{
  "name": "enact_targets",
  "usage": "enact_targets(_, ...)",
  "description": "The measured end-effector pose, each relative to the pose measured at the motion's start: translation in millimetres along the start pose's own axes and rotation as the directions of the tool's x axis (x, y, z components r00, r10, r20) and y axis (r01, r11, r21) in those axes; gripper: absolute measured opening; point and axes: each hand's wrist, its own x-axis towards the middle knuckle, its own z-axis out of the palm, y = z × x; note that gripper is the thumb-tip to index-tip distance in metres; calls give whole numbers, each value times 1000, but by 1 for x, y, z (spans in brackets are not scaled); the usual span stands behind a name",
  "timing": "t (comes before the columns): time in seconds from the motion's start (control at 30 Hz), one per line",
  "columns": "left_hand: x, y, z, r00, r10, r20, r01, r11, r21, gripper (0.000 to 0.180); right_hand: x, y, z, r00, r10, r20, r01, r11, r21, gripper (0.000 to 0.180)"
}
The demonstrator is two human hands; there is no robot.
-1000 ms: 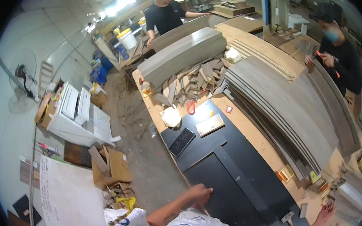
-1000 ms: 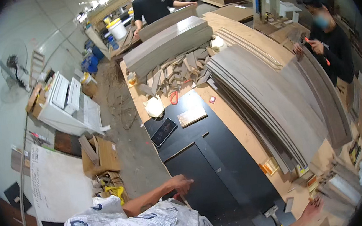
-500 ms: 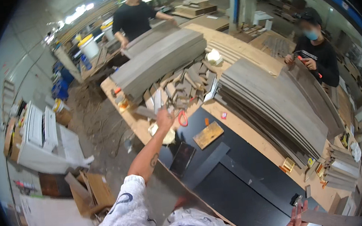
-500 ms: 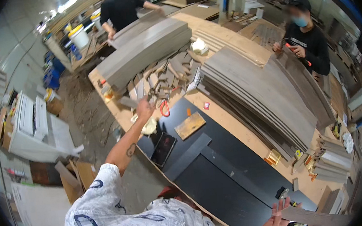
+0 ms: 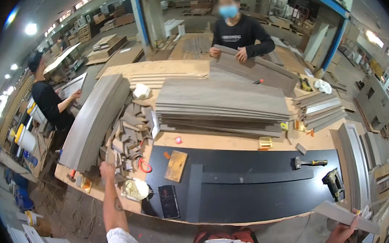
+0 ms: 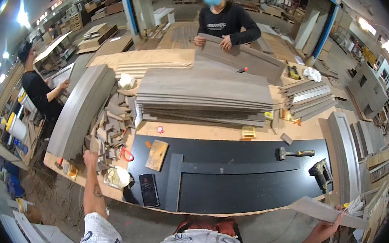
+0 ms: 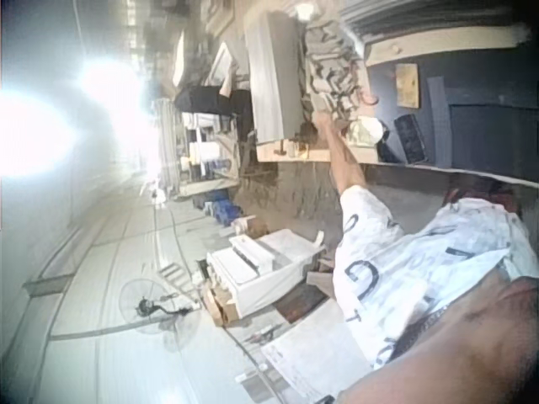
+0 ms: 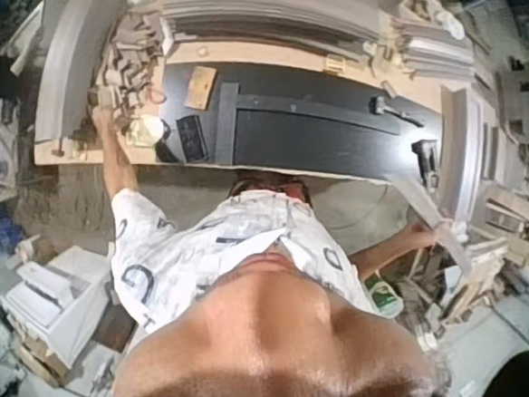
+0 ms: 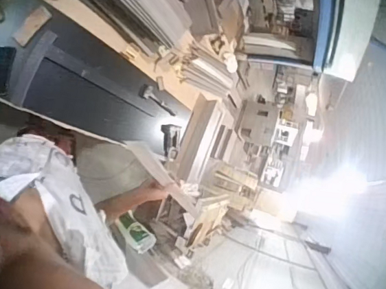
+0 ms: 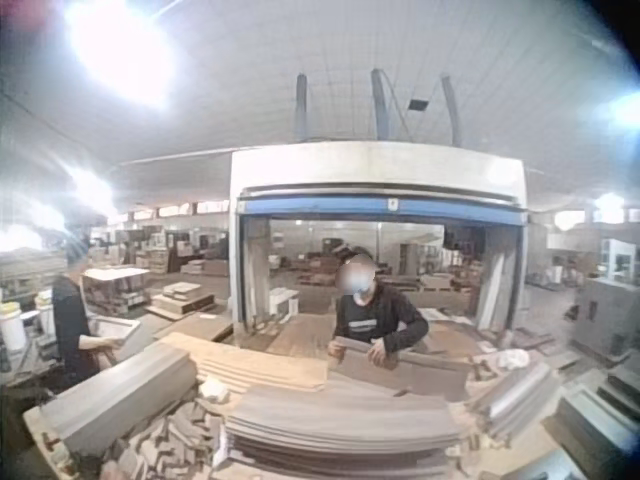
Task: Assembling a wood door panel frame using a hammer and nails on a workshop bench.
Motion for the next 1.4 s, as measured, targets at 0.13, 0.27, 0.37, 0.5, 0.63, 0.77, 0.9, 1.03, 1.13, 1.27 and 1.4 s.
enact_targets(0.13,-1,-37,24,955,297,7,-288,932,-222,18,47,2,-35,994,33,103,5,937,-350,48)
enact_targets(0.27,-148,133,12,786,498,368,-185,756,-627,19,89,-44,-45,945,319,68,-115,519,-847,46)
enact_targets(0.37,-247,208,35,690,533,491,-135,760,-635,25,184,-35,-85,980,181,87,-10,475,-880,47)
enact_targets(0.5,-409,336,-19,507,663,550,44,618,-785,26,311,-58,-169,966,-121,230,251,657,-711,59)
enact_targets(0.63,-517,362,4,327,681,655,305,580,-756,28,330,-103,-166,793,-236,562,254,966,46,73)
enact_targets(0.77,-627,352,36,363,783,505,-285,609,-740,50,318,-103,-151,814,-360,456,525,792,-312,72)
enact_targets(0.9,-684,338,39,96,757,647,-705,510,-492,64,255,-10,-189,792,381,476,173,608,-775,63)
enact_targets(1.03,-706,325,62,56,863,502,-876,284,-389,63,121,78,-176,509,623,594,238,561,-793,82)
enact_targets(1.13,-718,334,60,113,930,348,-792,296,-534,59,81,92,-202,431,742,514,218,467,-857,79)
enact_targets(1.27,-736,345,85,229,902,367,-701,414,-581,51,59,100,-210,387,836,390,137,366,-921,74)
enact_targets(1.4,-741,346,96,330,879,345,-715,471,-517,38,55,109,-216,360,841,403,163,369,-915,75)
